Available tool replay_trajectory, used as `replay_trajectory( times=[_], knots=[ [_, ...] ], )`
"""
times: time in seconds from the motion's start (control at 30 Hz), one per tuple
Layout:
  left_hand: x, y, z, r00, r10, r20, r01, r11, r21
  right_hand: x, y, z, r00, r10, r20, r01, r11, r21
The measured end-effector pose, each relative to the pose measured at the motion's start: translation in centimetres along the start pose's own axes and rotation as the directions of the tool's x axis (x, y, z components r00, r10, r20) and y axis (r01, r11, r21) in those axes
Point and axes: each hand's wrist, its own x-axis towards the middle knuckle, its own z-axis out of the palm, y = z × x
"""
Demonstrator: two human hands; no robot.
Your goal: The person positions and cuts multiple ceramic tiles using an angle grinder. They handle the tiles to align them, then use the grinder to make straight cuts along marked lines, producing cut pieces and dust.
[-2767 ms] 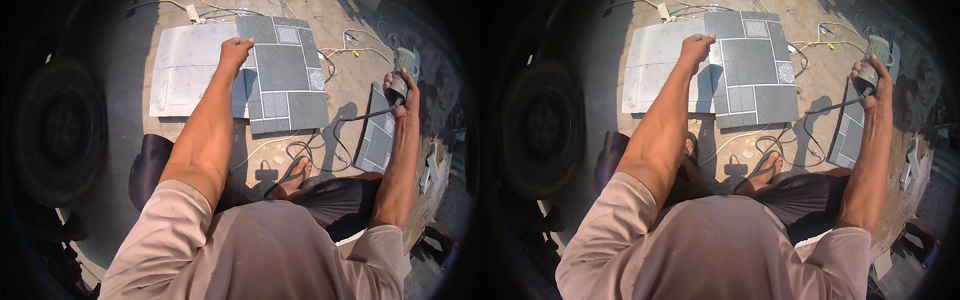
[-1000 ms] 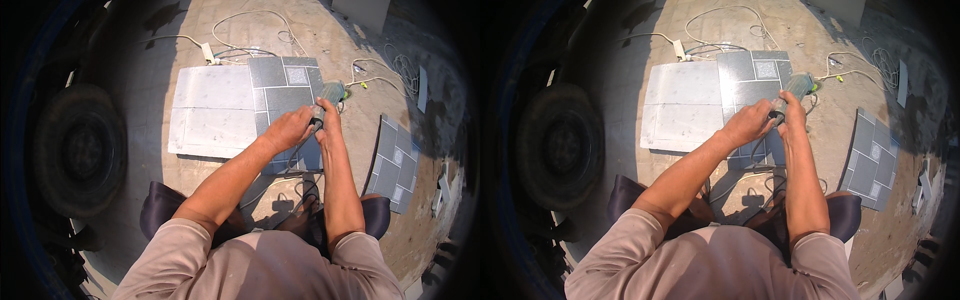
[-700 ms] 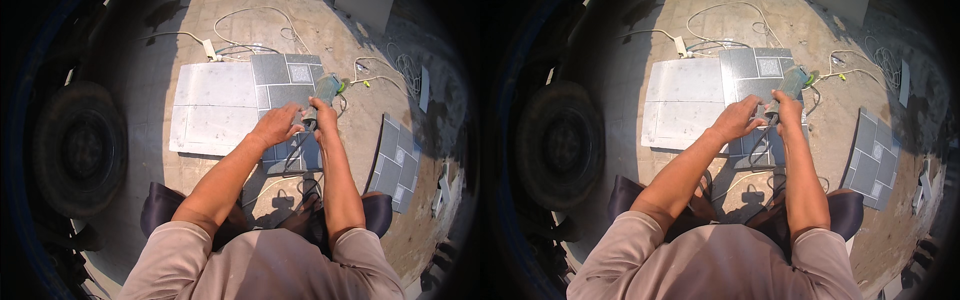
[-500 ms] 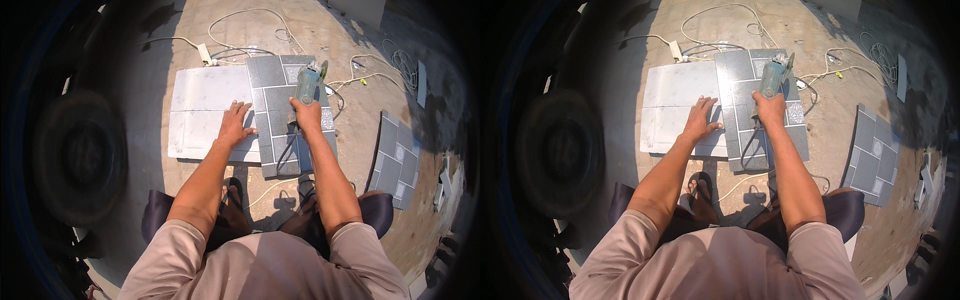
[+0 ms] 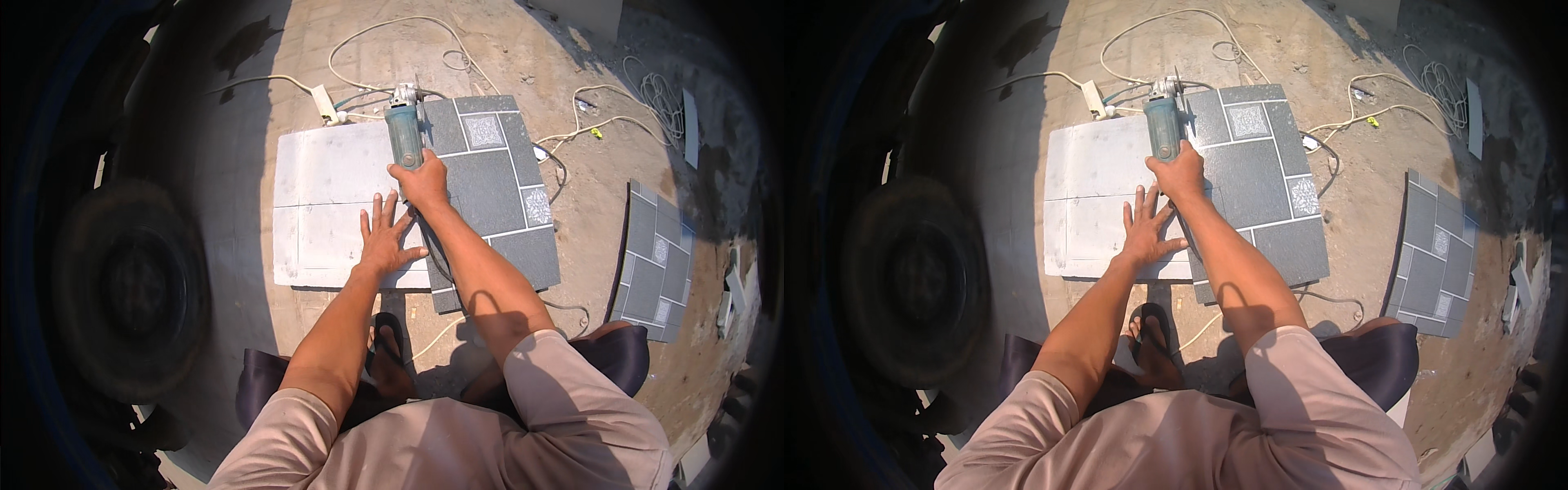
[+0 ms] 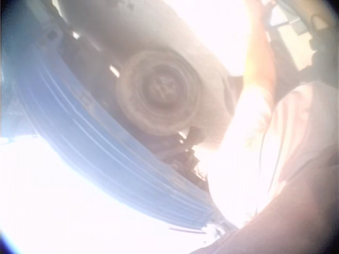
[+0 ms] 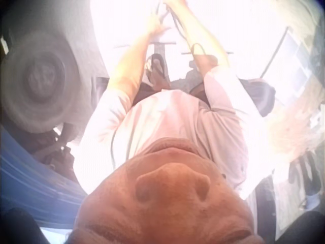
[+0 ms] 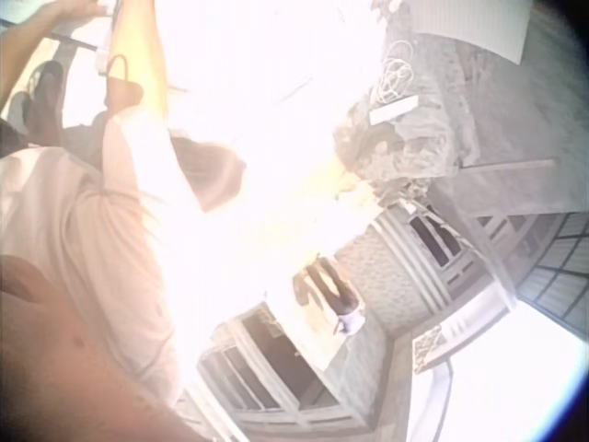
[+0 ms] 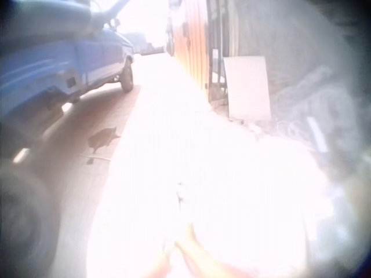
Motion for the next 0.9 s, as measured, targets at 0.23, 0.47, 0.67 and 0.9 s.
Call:
replay_trajectory(
  times=[0.23, 0.47, 0.67, 0.9],
  knots=[
    [0.1, -0.4, 0.2, 0.999, 0.028, -0.016, -0.028, 0.999, -0.022, 2.3, 1.7, 1.9, 0.999, -0.025, 0.04, 0.026, 1.0, -0.013],
    [-0.2, 0.2, -0.3, 0.999, 0.003, -0.039, -0.006, 0.998, -0.062, 2.8, 1.3, 2.3, 1.0, -0.008, 0.019, 0.009, 1.0, -0.025],
    [-0.3, -0.3, 0.1, 0.998, 0.018, -0.068, -0.022, 0.998, -0.055, 3.4, 0.8, 1.9, 0.979, 0.116, 0.167, -0.118, 0.993, -0.001],
    [0.0, -0.1, 0.2, 0.999, 0.027, -0.045, -0.028, 0.999, -0.035, 3.8, 2.0, 2.4, 0.997, -0.003, 0.076, 0.006, 0.999, -0.035]
  ],
)
